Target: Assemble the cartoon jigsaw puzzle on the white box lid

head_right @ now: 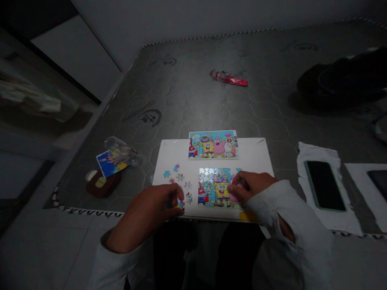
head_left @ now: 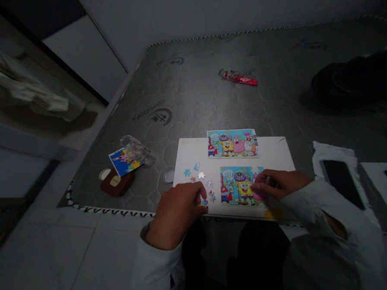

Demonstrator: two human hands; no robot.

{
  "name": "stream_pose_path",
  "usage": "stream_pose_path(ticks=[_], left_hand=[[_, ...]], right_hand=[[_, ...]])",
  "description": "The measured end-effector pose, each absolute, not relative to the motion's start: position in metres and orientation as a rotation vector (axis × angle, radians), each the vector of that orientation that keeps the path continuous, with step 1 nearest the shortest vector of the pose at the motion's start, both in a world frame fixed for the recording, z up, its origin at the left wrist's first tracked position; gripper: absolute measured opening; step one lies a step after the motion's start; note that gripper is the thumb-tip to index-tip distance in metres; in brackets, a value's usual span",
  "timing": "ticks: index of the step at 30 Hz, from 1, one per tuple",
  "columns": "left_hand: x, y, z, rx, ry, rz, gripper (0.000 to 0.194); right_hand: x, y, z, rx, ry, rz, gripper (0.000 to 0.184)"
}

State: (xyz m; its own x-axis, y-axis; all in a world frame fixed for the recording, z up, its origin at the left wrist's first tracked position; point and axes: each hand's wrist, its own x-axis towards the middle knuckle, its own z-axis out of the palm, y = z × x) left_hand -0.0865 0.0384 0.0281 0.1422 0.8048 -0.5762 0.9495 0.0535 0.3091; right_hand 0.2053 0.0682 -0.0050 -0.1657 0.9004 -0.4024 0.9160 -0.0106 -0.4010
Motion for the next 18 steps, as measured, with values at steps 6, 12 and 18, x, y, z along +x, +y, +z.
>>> stream_pose_path(ticks=[6,12,18], left_hand=[[-0.0862,0.0376,0.028,1.778,1.694,-0.253,0.022],[-0.0855,0.0376,0.0294,1.77,1.699,-0.265,0.023],[-0.0863,0.0377,0.0288,1.776,1.688,-0.257,0.022]], right_hand=[[0.2075,0.0696,-0.0033,1.987,2.199,-0.963,0.029],[0.2065,0.0705,-0.0029,1.994,2.163,-0.966,0.028],[0.2077,0.0705,-0.0034,1.99,2.166,-0.956,0.029]])
